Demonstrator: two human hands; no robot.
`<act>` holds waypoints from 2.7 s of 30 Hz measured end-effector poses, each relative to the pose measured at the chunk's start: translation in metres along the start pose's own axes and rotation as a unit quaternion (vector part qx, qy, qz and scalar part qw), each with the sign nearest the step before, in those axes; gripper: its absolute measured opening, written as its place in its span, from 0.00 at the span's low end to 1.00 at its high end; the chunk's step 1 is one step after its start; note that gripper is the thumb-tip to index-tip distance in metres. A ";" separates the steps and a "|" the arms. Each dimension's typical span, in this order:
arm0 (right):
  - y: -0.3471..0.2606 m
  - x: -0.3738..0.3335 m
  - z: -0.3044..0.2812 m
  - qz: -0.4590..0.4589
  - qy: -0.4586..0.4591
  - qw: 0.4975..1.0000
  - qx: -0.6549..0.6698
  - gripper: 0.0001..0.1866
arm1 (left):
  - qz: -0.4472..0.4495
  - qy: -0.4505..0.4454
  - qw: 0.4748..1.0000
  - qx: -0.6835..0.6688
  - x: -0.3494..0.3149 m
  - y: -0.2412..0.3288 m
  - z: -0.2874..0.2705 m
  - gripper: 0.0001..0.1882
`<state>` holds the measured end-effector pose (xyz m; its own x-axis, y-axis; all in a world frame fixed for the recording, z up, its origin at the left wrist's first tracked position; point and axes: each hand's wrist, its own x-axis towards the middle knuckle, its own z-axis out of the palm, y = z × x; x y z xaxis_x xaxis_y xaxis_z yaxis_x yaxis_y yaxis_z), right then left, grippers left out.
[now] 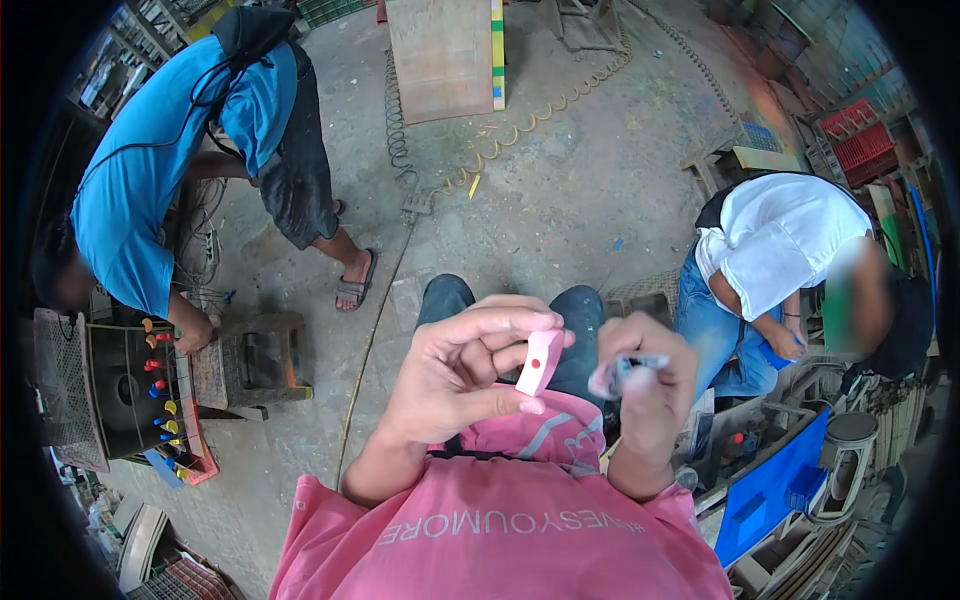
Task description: The person smooths a small pink plastic part using a piece of sandpaper. They hold the part in one hand and rub the sandpaper over its surface repeatedly, rotating the part to treat different sides. The person continues this sanding process throughout the clip.
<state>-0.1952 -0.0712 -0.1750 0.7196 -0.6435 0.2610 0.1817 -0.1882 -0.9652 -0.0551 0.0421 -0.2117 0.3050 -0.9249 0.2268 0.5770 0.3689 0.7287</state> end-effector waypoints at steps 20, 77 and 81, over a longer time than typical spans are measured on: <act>0.011 -0.003 0.001 -0.081 -0.023 0.994 -0.070 0.18 | 0.046 -0.016 0.990 0.134 -0.004 0.007 0.009 0.26; 0.002 -0.006 -0.005 -0.025 -0.033 0.995 -0.087 0.16 | 0.038 0.005 0.993 0.116 -0.001 0.003 0.017 0.27; 0.008 0.001 -0.004 -0.065 0.021 0.993 -0.098 0.16 | 0.050 -0.021 0.988 0.145 0.001 0.005 0.016 0.27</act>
<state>-0.1961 -0.0765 -0.1827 0.6691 -0.6338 0.3881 0.1348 -0.4101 -0.9020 -0.0642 0.0418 -0.1977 0.3142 -0.8904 0.3293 0.3020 0.4226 0.8545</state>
